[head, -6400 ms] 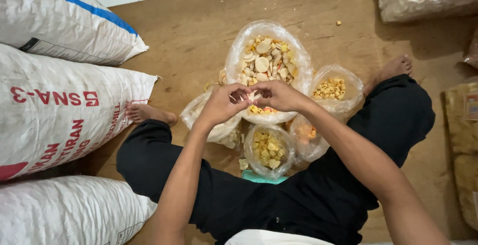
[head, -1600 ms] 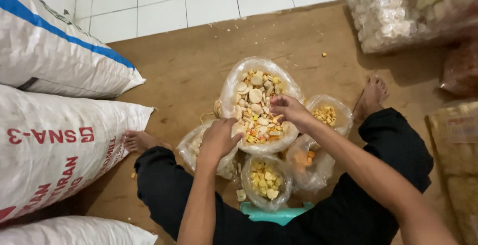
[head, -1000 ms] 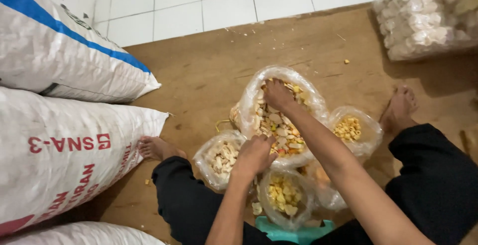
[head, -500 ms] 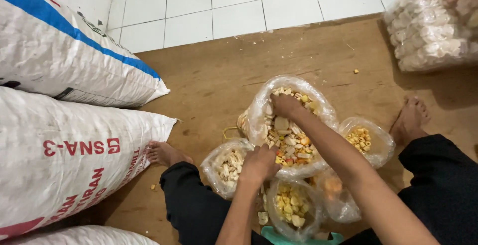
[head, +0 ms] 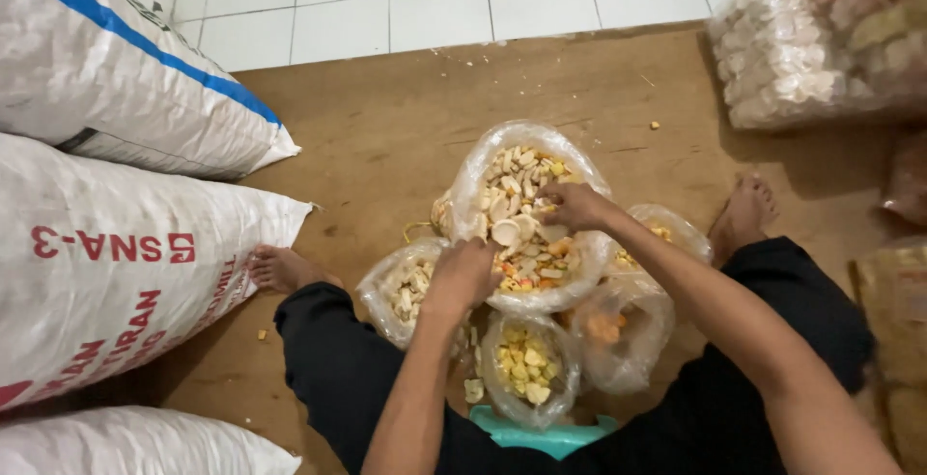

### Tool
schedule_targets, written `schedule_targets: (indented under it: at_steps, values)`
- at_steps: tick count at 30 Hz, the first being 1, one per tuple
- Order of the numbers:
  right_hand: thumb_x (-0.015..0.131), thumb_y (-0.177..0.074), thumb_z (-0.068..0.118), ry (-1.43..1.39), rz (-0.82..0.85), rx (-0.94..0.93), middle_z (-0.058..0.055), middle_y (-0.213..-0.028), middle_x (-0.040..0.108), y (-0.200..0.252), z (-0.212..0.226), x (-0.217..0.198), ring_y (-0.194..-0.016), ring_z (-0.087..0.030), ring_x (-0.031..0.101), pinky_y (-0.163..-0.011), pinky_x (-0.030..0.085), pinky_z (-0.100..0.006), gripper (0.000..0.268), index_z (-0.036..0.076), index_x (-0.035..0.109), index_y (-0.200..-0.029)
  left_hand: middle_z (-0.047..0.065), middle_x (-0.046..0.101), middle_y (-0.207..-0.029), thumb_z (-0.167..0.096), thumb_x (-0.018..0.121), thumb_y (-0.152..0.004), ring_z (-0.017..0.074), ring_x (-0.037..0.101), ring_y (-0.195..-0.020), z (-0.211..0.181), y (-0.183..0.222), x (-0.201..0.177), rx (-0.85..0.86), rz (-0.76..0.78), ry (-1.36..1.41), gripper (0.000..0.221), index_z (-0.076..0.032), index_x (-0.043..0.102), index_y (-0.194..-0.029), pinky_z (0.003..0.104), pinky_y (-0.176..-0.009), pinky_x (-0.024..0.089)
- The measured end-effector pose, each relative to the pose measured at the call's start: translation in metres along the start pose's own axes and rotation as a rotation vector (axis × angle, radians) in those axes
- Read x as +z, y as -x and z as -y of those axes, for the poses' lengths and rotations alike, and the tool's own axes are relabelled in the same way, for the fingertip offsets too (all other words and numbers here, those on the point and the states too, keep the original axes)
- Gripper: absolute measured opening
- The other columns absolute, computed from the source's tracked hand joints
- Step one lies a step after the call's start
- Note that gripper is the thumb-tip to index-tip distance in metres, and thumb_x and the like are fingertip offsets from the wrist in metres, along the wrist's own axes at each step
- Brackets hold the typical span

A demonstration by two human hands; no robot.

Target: The person sits on the floor and sorts a mixture of dried fruit pieces by hand. They pick up individual pieces from a central bag and place them into separate plastic bags based on type.

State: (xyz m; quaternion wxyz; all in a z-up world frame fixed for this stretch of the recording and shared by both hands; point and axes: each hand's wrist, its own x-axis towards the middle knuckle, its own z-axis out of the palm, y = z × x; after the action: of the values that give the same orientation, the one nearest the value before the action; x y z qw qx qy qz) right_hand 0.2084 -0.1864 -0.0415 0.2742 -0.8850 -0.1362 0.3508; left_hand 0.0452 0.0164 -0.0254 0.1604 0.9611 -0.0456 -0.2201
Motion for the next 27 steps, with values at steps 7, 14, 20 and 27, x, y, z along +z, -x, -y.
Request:
schedule_targets:
  at_steps: [7, 14, 20, 27]
  values:
    - [0.078, -0.087, 0.007, -0.806, -0.024, -0.006, -0.037, -0.151, 0.032, 0.099, 0.028, -0.016, -0.122, -0.042, 0.059, -0.085, 0.061, -0.047, 0.059, 0.012, 0.055, -0.141, 0.022, 0.066, -0.125, -0.027, 0.066, -0.095, 0.0429, 0.064, -0.118, -0.015, 0.012, -0.017, 0.127, -0.273, 0.146, 0.047, -0.006, 0.061, -0.137, 0.055, -0.097, 0.051]
    - [0.082, -0.079, -0.002, -0.962, -0.165, -0.148, -0.012, -0.116, 0.045, 0.097, 0.022, 0.004, -0.103, -0.026, 0.063, -0.083, 0.065, -0.045, 0.058, 0.009, 0.064, -0.132, 0.021, 0.067, -0.122, -0.02, 0.058, -0.102, 0.04, 0.065, -0.12, -0.033, 0.004, -0.008, 0.206, -0.573, 0.372, 0.037, -0.004, 0.062, -0.135, 0.046, -0.102, 0.053]
    - [0.095, -0.068, 0.012, -0.494, -0.309, -0.322, -0.012, -0.119, 0.065, 0.073, 0.014, 0.02, -0.109, -0.029, 0.067, -0.082, 0.063, -0.037, 0.059, 0.021, 0.075, -0.122, 0.026, 0.066, -0.123, -0.015, 0.055, -0.103, 0.0433, 0.064, -0.121, -0.044, 0.002, -0.009, 0.229, -0.658, 0.485, 0.037, 0.001, 0.06, -0.135, 0.048, -0.103, 0.052]
    - [0.09, -0.074, 0.001, -0.207, -0.425, -0.532, -0.016, -0.116, 0.066, 0.075, 0.009, 0.026, -0.104, -0.033, 0.069, -0.075, 0.064, -0.033, 0.055, 0.018, 0.076, -0.124, 0.02, 0.069, -0.117, -0.031, 0.068, -0.099, 0.0392, 0.07, -0.11, -0.043, -0.009, -0.004, 0.191, -0.676, 0.657, 0.039, -0.004, 0.068, -0.127, 0.046, -0.095, 0.057]
